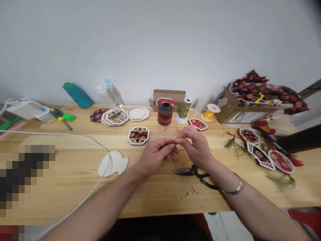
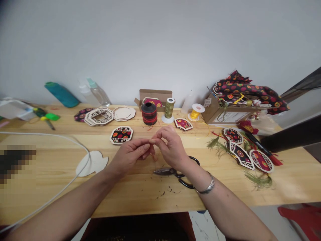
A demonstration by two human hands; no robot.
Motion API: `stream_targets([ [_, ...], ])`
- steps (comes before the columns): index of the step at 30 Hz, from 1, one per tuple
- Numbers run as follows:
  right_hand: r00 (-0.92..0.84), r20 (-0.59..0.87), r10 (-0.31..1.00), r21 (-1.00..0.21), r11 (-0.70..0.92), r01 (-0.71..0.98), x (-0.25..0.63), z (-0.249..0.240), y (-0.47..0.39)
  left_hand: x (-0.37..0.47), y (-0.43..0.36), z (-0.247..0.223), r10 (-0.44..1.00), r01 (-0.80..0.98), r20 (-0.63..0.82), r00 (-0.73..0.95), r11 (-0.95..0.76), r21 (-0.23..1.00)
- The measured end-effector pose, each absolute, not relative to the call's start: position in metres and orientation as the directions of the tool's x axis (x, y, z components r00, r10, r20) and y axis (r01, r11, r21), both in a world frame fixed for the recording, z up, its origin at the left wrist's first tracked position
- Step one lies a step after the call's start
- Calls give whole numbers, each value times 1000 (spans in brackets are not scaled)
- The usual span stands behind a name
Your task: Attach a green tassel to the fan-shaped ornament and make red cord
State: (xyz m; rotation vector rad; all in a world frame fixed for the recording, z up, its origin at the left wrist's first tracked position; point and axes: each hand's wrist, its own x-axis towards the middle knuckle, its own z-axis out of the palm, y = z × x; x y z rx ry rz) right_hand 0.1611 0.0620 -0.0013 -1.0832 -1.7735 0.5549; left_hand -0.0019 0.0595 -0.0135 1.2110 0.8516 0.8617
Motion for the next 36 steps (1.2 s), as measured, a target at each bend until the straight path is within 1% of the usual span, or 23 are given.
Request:
stream_targets([
  [5, -116, 490, 864, -763, 490, 422, 165, -3, 65, -2, 60, -15, 910, -29, -145, 389, 169, 985],
  [11, 14, 454, 891, -817, 410, 406, 175, -3, 75, -4, 62, -15, 915, 17, -175, 363, 182, 983],
  [19, 189, 392, 900, -886, 314, 341, 193, -3, 87, -5, 66, -15, 930, 141, -154, 334, 113, 984],
  [22, 205, 370, 906, -890, 282, 358, 197, -6, 91, -5, 66, -14, 932, 152, -161, 324, 117, 981],
  [24, 184, 344, 921, -875, 243, 420, 199, -9, 93, -5, 66, -12, 937, 157, -155, 313, 110, 982],
  [25, 176, 353, 919, -846, 232, 481, 200, -10, 94, -5, 66, -12, 939, 160, -150, 308, 104, 982],
  [26, 168, 387, 907, -797, 237, 556, 200, -12, 94, -5, 66, -12, 942, 165, -141, 306, 94, 982],
  [28, 131, 514, 848, -666, 298, 684, 200, -12, 93, -6, 66, -11, 944, 175, -117, 309, 64, 982],
  [29, 86, 572, 816, -610, 353, 709, 198, -11, 91, -6, 66, -12, 944, 179, -105, 312, 50, 983],
  [30, 22, 605, 796, -579, 421, 698, 196, -10, 89, -6, 66, -12, 943, 180, -95, 318, 39, 983],
  [31, -51, 611, 790, -578, 490, 653, 193, -8, 86, -6, 66, -12, 941, 178, -87, 327, 29, 984],
  [33, -207, 543, 814, -652, 564, 506, 185, -5, 80, -6, 66, -12, 937, 174, -79, 340, 19, 985],
  [34, -282, 480, 831, -707, 557, 436, 182, -4, 77, -6, 66, -12, 936, 181, -76, 344, 13, 983],
  [36, -390, 352, 851, -802, 489, 344, 177, -4, 73, -6, 66, -12, 935, 207, -67, 348, -7, 978],
])
